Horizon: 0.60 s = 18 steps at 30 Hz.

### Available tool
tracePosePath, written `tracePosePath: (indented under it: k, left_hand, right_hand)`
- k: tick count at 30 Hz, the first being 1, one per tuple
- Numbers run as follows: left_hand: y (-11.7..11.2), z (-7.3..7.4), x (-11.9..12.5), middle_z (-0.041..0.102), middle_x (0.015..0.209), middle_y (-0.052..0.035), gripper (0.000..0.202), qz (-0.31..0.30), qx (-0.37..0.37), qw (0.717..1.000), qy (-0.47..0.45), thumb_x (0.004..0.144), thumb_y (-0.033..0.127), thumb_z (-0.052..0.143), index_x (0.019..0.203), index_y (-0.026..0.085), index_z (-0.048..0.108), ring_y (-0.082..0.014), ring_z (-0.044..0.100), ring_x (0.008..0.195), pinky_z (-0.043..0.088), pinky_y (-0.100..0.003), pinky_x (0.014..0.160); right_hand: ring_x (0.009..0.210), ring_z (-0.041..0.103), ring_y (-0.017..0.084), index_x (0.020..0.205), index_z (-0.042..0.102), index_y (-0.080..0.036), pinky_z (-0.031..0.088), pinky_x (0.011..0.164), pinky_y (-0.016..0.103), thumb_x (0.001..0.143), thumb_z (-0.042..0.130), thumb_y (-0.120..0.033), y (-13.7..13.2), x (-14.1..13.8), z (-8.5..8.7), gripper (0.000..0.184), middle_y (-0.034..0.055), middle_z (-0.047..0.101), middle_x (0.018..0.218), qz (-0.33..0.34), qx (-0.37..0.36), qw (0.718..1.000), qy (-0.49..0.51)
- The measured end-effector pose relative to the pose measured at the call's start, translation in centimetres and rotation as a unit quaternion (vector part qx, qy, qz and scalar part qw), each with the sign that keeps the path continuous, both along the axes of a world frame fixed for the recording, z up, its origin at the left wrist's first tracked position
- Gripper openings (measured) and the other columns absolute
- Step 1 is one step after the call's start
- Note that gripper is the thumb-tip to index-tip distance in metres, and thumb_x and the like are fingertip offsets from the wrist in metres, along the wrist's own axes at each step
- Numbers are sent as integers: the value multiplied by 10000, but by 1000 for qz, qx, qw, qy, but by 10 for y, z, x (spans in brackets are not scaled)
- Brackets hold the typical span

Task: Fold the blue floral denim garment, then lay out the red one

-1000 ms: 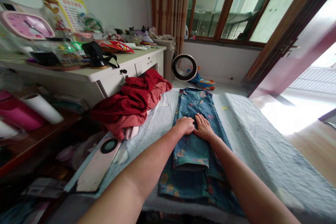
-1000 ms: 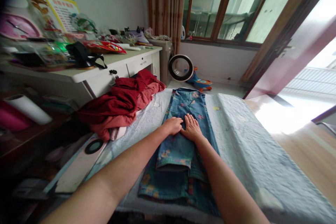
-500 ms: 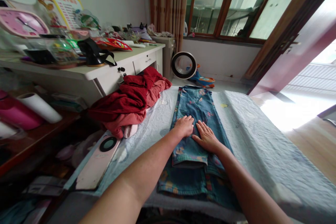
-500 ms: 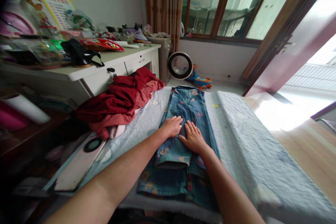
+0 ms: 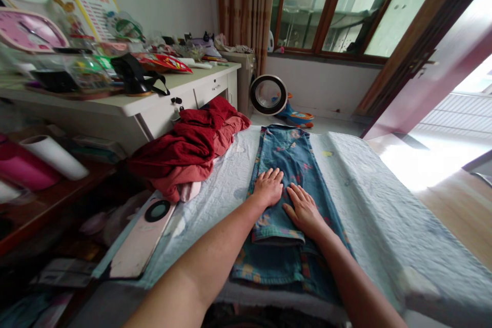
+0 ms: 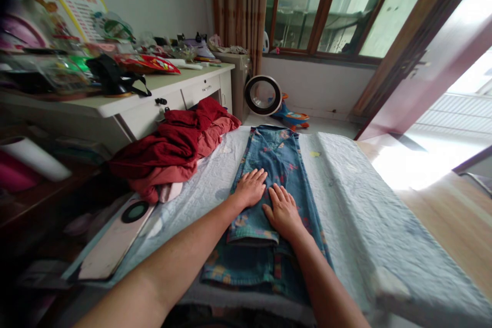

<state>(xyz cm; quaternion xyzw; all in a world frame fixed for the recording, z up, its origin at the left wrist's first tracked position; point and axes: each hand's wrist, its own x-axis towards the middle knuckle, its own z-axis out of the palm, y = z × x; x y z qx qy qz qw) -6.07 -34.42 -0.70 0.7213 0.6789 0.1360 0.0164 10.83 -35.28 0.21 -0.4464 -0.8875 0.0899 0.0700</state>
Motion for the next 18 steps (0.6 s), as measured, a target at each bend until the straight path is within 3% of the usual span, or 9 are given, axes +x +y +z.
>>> tracePosePath:
  k: [5, 10, 14, 18]
  left_hand:
    - [-4, -2, 0, 398, 1536, -71, 494, 3, 30, 1000, -2, 980, 351, 355, 1450, 205, 399, -260, 345, 1406, 321, -468, 1131]
    - [-11, 4, 0, 487, 1455, -96, 404, -12, 72, 997, 8, 979, 284, 376, 1352, 187, 495, -250, 413, 1337, 361, -431, 1093]
    - [-17, 13, 2, 607, 1248, -76, 267, -37, 93, 995, 10, 969, 242, 403, 1156, 196, 589, -219, 516, 1170, 421, -367, 1014]
    - [-21, 21, 4, 630, 1043, -75, 227, -48, 68, 996, 21, 975, 242, 390, 1022, 202, 609, -226, 548, 1033, 455, -374, 938]
  right_hand:
    - [1450, 259, 278, 1462, 419, -177, 241, 1165, 469, 916, 423, -385, 1, 1, 0, 584, 92, 339, 1562, 2, -7, 1000, -1]
    - [1458, 236, 276, 1471, 407, -174, 221, 1172, 466, 906, 429, -382, 1, 2, 2, 602, 94, 324, 1568, 4, -17, 1000, -3]
    - [1458, 241, 269, 1470, 410, -183, 222, 1172, 453, 907, 418, -407, 3, 3, 2, 606, 82, 326, 1569, 5, -18, 1000, -1]
    - [1454, 259, 249, 1471, 403, -178, 226, 1169, 446, 914, 406, -436, 5, 6, 0, 614, 94, 321, 1570, 8, -22, 1000, 14]
